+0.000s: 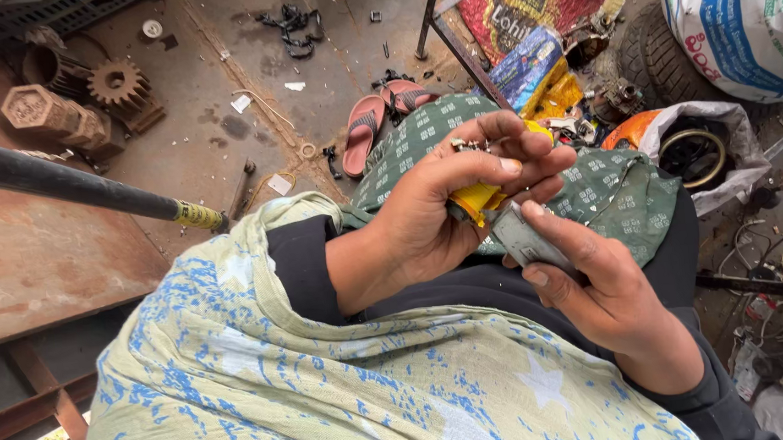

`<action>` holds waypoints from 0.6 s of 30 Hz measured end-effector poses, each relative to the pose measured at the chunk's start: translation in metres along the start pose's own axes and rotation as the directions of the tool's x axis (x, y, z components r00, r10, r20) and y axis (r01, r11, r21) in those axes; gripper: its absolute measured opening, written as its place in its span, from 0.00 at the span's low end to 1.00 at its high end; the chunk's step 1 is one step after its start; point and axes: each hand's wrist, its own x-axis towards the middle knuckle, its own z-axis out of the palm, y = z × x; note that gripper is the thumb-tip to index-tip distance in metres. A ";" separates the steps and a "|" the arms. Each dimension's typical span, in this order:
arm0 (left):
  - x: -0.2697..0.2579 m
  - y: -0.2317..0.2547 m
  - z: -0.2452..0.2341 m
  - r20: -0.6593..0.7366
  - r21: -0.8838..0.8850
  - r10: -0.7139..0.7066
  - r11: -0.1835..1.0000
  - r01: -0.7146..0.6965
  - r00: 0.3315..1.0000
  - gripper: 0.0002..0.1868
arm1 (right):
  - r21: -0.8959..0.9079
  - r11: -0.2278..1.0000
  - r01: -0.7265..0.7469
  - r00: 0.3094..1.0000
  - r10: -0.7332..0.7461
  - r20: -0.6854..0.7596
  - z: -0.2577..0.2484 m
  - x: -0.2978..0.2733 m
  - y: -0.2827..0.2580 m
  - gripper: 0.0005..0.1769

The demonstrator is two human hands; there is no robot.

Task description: The person sits on the floor and uses a utility knife to scrape and clean the surface of a small yellow cylindrical electronic component. They repeatedly rotate the component in their hands to access different areas while working in a cluttered workshop environment.

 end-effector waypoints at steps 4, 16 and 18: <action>0.002 0.004 -0.005 0.023 0.078 0.025 0.997 -0.027 0.999 0.12 | 0.046 0.994 -0.098 0.994 0.100 -0.051 -0.002 -0.006 0.002 0.35; 0.004 0.032 -0.028 0.001 0.155 0.367 0.919 -0.363 0.930 0.02 | -0.260 0.965 0.041 0.998 -0.052 -0.037 0.019 0.031 0.030 0.20; 0.004 0.029 -0.031 0.004 0.163 0.359 0.921 -0.355 0.933 0.02 | -0.239 0.968 0.072 0.997 -0.074 0.003 0.020 0.030 0.031 0.22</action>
